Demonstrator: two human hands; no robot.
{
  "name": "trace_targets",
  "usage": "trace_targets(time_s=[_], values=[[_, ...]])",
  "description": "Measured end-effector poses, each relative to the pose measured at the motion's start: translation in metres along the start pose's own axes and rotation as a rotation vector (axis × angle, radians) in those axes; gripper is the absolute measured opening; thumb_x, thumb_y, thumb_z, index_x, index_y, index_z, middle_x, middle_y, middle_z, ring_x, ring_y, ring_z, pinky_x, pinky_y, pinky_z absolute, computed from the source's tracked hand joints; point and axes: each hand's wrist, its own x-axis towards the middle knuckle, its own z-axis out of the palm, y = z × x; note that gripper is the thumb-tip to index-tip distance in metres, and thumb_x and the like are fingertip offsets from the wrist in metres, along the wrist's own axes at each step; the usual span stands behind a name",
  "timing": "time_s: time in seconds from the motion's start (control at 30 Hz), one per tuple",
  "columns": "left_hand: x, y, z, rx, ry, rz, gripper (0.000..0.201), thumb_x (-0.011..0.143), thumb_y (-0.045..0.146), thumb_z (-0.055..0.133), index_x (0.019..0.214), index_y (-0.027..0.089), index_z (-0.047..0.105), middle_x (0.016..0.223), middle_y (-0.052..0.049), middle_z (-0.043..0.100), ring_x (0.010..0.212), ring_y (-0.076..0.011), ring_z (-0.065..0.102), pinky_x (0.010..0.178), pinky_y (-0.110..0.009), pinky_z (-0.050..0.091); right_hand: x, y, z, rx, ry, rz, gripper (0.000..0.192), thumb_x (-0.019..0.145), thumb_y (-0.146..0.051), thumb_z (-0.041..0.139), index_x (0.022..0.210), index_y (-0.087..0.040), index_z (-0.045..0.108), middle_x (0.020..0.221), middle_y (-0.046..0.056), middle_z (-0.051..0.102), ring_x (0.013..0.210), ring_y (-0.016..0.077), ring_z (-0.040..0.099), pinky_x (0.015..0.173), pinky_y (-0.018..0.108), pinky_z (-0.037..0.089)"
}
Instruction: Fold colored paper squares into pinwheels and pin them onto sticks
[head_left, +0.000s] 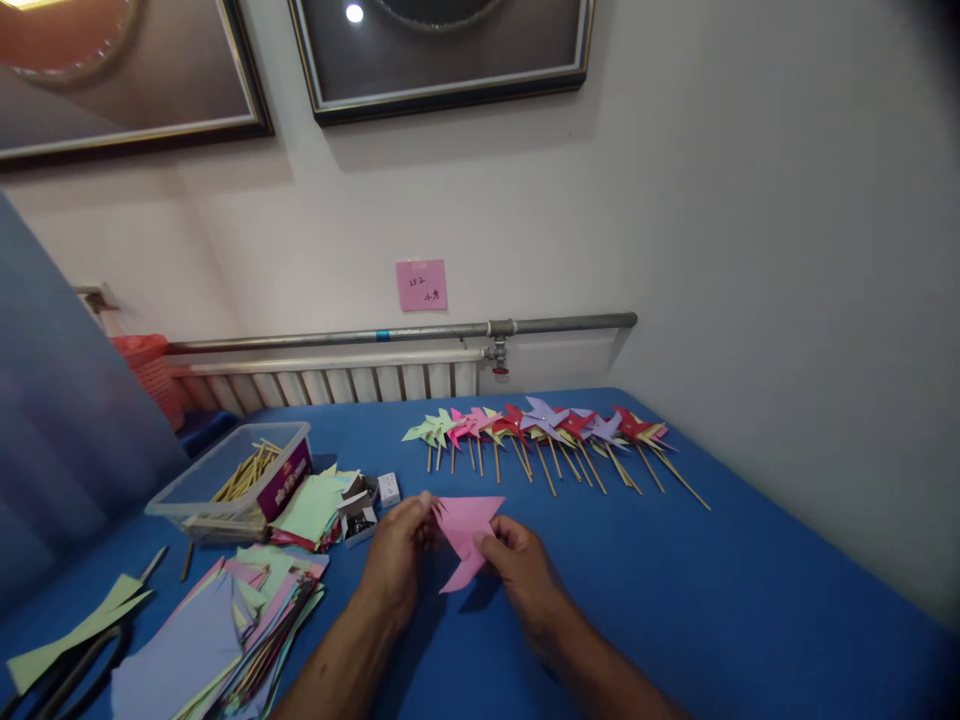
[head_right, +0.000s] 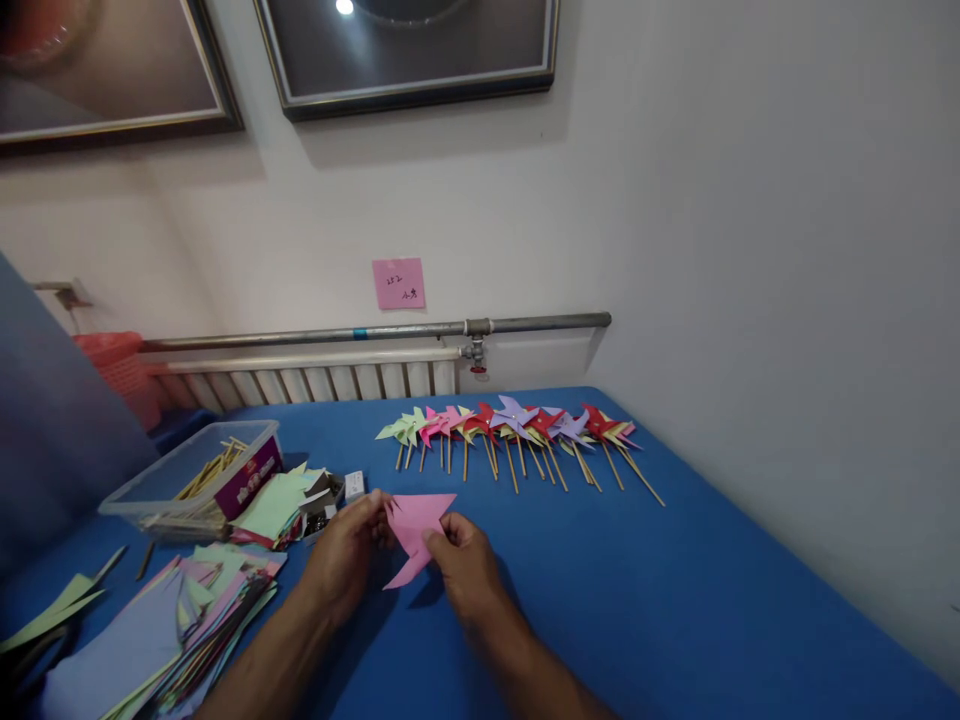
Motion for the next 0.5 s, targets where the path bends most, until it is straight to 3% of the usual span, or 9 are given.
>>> trace_targets(time_s=[0.27, 0.5], values=[[0.0051, 0.0054, -0.0057, 0.155, 0.103, 0.061, 0.037, 0.057, 0.044, 0.097, 0.07, 0.016, 0.076, 0.065, 0.001, 0.065, 0.062, -0.0129, 0.051, 0.063, -0.026, 0.04, -0.0019, -0.0018, 0.0023, -0.115, -0.008, -0.048, 0.028, 0.075, -0.046, 0.075, 0.068, -0.024, 0.06, 0.065, -0.004, 0.055, 0.062, 0.0152, 0.046, 0.062, 0.028, 0.038], [0.0006, 0.01, -0.0039, 0.407, 0.061, 0.269, 0.017, 0.07, 0.036, 0.085, 0.068, 0.021, 0.08, 0.073, -0.004, 0.071, 0.075, -0.0204, 0.062, 0.073, -0.03, 0.047, -0.0015, -0.0044, 0.0027, -0.215, 0.056, -0.038, 0.024, 0.075, -0.044, 0.071, 0.065, -0.026, 0.059, 0.062, -0.005, 0.054, 0.06, 0.0167, 0.046, 0.06, 0.029, 0.037]])
